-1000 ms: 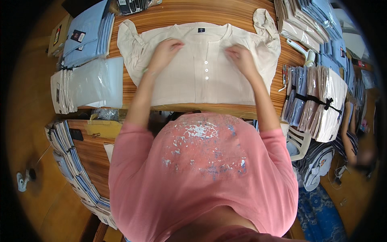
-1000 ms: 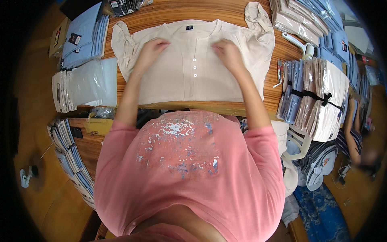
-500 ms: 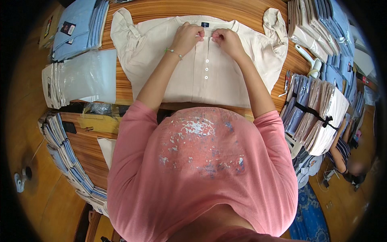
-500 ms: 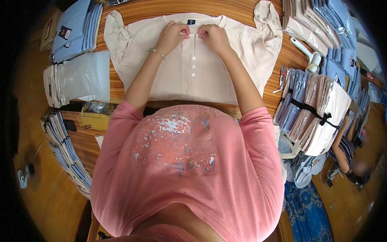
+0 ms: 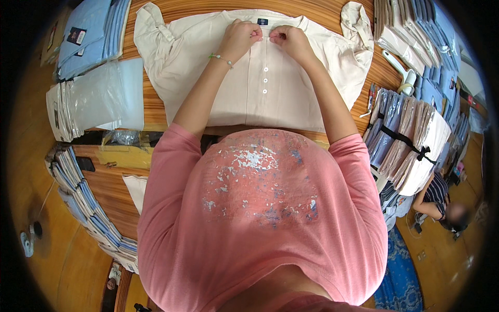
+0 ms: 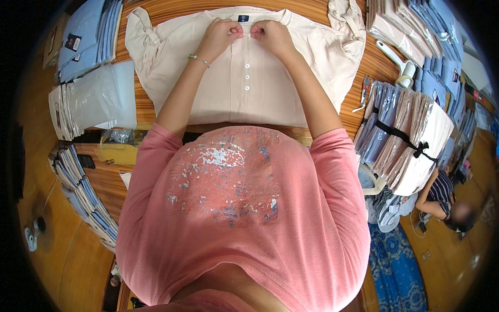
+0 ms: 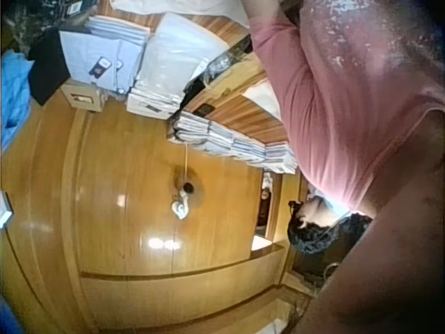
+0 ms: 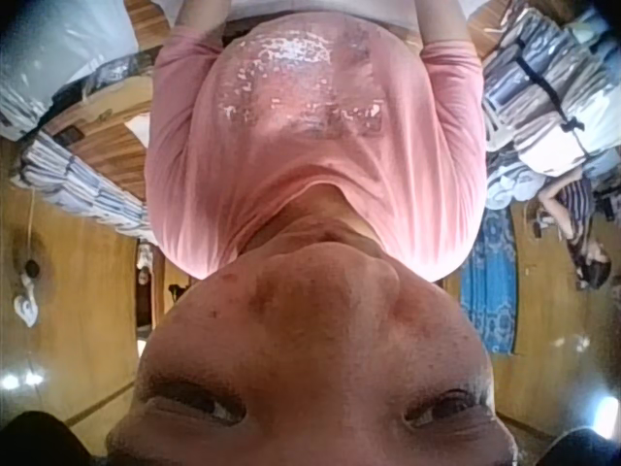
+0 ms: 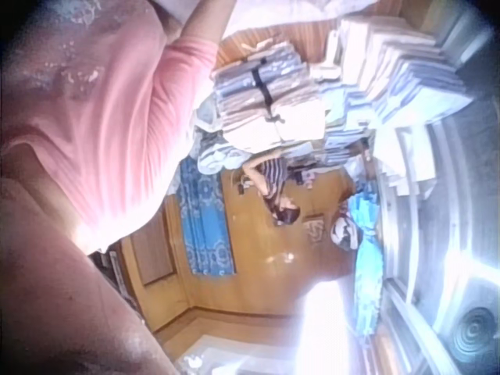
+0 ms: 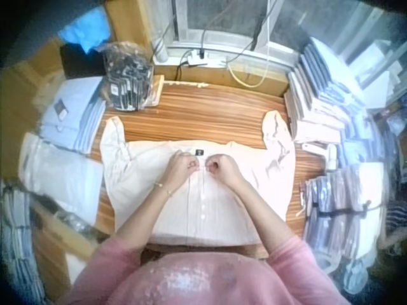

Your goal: The person folds a tan shirt on a wooden table, places it inside a clear plastic bag, seals the bag, and then stacks it with other bundled garments.

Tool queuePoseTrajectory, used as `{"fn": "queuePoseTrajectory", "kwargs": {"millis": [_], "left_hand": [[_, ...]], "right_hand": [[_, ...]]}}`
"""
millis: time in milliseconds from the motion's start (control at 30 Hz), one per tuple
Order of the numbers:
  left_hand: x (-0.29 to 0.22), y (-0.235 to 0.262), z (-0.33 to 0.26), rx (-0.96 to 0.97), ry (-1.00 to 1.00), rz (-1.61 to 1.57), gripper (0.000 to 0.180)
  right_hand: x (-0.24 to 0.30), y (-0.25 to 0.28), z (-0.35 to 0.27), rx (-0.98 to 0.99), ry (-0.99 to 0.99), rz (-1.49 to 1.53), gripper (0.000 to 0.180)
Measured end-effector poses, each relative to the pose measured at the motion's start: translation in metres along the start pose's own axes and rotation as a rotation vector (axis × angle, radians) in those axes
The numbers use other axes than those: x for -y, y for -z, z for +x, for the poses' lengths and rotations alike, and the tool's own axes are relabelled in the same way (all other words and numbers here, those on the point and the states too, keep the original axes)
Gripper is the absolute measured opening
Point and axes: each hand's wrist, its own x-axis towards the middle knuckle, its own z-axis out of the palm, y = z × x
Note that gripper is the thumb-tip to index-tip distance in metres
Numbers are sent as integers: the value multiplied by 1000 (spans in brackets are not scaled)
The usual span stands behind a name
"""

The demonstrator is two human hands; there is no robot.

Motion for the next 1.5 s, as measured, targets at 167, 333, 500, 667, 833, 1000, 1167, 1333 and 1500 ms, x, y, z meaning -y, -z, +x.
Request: {"fn": "queuePoseTrajectory", "kwargs": {"millis": [167, 333, 500, 667, 833, 1000, 1167, 1333, 1500], "left_hand": [[6, -6, 0, -9, 10, -22, 12], [4, -4, 1, 58, 43, 2, 16], [21, 30, -14, -230, -4, 25, 28], [96, 93, -73, -207, 327, 330, 35], [87, 128, -58, -83, 400, 152, 30], [79, 170, -49, -181, 228, -449, 19], [30, 197, -21, 46, 157, -291, 20], [-58, 181, 85, -232, -164, -831, 21], [-178, 236, 172, -444, -614, -998, 6]], "right_hand": [[-3, -4, 0, -33, 47, -25, 13], [-2, -5, 0, -36, 43, -25, 15], [-24, 44, -15, -280, 4, -58, 26], [-51, 117, -65, -154, -260, -548, 49], [-88, 143, -88, -143, -326, -334, 39], [-15, 184, -133, -96, -223, 472, 14], [12, 207, -171, -104, -307, 221, 36], [16, 285, -196, -876, -260, 230, 28], [111, 420, -248, -1391, 478, 85, 19]]}}
